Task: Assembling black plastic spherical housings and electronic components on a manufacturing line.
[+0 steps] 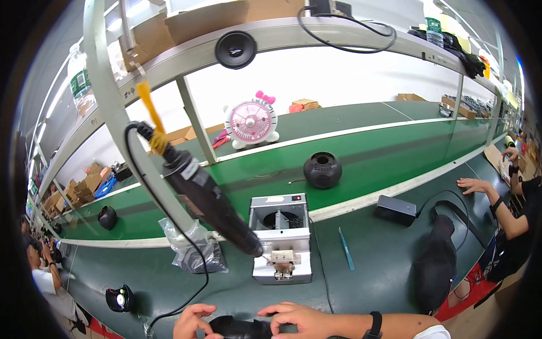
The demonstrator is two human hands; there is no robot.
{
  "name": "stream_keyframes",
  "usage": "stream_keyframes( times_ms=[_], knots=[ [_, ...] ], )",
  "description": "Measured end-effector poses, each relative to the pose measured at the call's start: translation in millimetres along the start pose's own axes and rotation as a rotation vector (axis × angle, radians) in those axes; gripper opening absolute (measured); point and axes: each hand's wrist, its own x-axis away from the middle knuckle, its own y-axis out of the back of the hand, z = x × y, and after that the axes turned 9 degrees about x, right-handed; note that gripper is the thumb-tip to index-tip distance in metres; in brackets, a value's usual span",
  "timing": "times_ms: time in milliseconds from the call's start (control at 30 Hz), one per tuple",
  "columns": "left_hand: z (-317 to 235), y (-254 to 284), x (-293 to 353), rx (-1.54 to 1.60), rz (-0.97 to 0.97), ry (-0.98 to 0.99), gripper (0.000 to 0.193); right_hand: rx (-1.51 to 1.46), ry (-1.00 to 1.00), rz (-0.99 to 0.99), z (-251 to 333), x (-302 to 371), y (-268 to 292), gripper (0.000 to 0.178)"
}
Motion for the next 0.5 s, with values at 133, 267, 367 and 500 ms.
stream_keyframes(
  times_ms=[133, 267, 367, 500],
  knots=[
    [-17, 6, -12, -0.213, 0.146, -0.056, 0.033, 0.209, -0.05, 0.022, 11, -2, 5, 0.052],
    [-6, 2, 7, -0.334, 0.277, -0.139, 0.038, 0.419, 0.043, -0.246, 35, -13, 67, 0.01],
    [1, 16, 19, -0.386, 0.411, 0.066, 0.035, 0.492, -0.1, -0.589, 35, -34, 120, 0.013],
    [-8, 83, 15, -0.148, 0.121, 0.111, 0.022, 0.438, -0.104, -0.577, 19, -99, 188, 0.024]
  ],
)
